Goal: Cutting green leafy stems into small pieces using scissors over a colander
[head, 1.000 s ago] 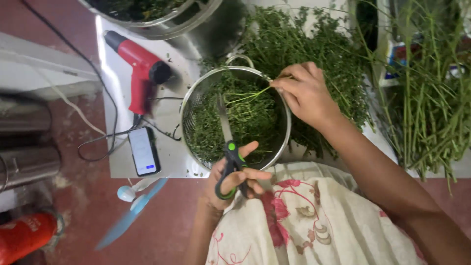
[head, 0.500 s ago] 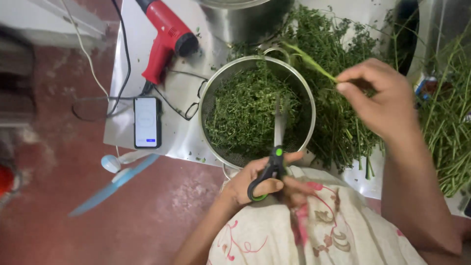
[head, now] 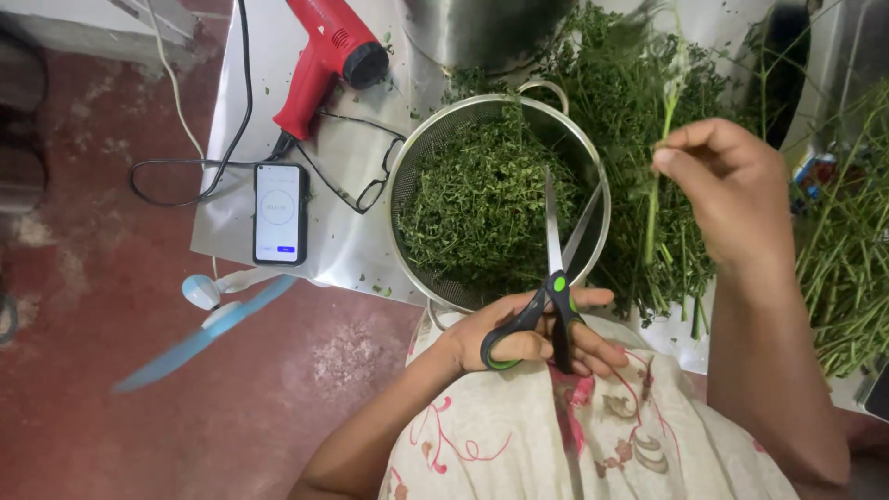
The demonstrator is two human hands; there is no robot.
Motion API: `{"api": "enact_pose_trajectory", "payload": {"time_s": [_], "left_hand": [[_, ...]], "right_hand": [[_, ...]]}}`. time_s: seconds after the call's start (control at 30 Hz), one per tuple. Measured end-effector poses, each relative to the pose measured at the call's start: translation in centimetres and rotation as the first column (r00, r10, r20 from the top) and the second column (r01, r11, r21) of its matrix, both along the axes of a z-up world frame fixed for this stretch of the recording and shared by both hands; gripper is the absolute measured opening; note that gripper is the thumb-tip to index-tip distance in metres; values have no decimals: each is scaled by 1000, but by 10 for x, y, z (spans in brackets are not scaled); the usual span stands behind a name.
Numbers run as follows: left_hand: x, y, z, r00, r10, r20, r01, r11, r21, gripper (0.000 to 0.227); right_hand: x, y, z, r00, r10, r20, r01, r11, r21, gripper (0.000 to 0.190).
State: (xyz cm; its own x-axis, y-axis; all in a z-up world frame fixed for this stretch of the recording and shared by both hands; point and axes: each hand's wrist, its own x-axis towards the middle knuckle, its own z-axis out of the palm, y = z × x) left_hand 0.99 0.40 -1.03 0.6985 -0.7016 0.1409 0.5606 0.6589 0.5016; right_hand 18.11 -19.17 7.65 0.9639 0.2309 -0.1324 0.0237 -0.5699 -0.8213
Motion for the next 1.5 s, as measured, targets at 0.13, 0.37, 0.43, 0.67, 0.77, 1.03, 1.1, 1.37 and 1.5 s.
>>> {"api": "enact_pose_trajectory", "payload": {"time_s": [0.13, 0.37, 0.43, 0.67, 0.77, 1.03, 1.1, 1.37, 1.5], "left_hand": [[-3, 4, -3, 998, 2, -70, -3, 1000, -10, 81], [17, 27, 53, 835, 442, 328, -537, 522, 663, 70], [29, 30, 60, 827, 364, 429, -537, 282, 795, 71], [57, 14, 44, 732, 276, 623, -678, 199, 708, 70], [59, 12, 43, 781, 307, 544, -620, 282, 732, 58], [60, -1, 21, 702, 508, 499, -695, 333, 637, 78], [58, -6, 9, 758, 485, 437, -635, 394, 665, 60], [56, 4, 19, 733, 462, 500, -667, 341, 663, 52], [54, 2, 8, 733, 518, 440, -661, 391, 641, 55]], "right_hand": [[13, 5, -30, 985, 55, -166, -11, 967, 256, 6], [-7, 30, -10, 958, 184, -219, -145, 973, 179, 3], [-18, 27, -22, 939, 256, -230, -180, 935, 305, 4], [-37, 21, -38, 937, 203, -285, -53, 888, 458, 6], [-42, 9, -47, 937, 190, -293, -29, 879, 477, 8], [-46, 3, -65, 959, 102, -263, 75, 806, 587, 13], [-45, 3, -65, 961, 137, -239, 30, 810, 586, 12], [-40, -5, -75, 909, 248, -336, -49, 862, 504, 7], [-43, -5, -77, 853, 321, -413, 43, 744, 667, 8]]}}
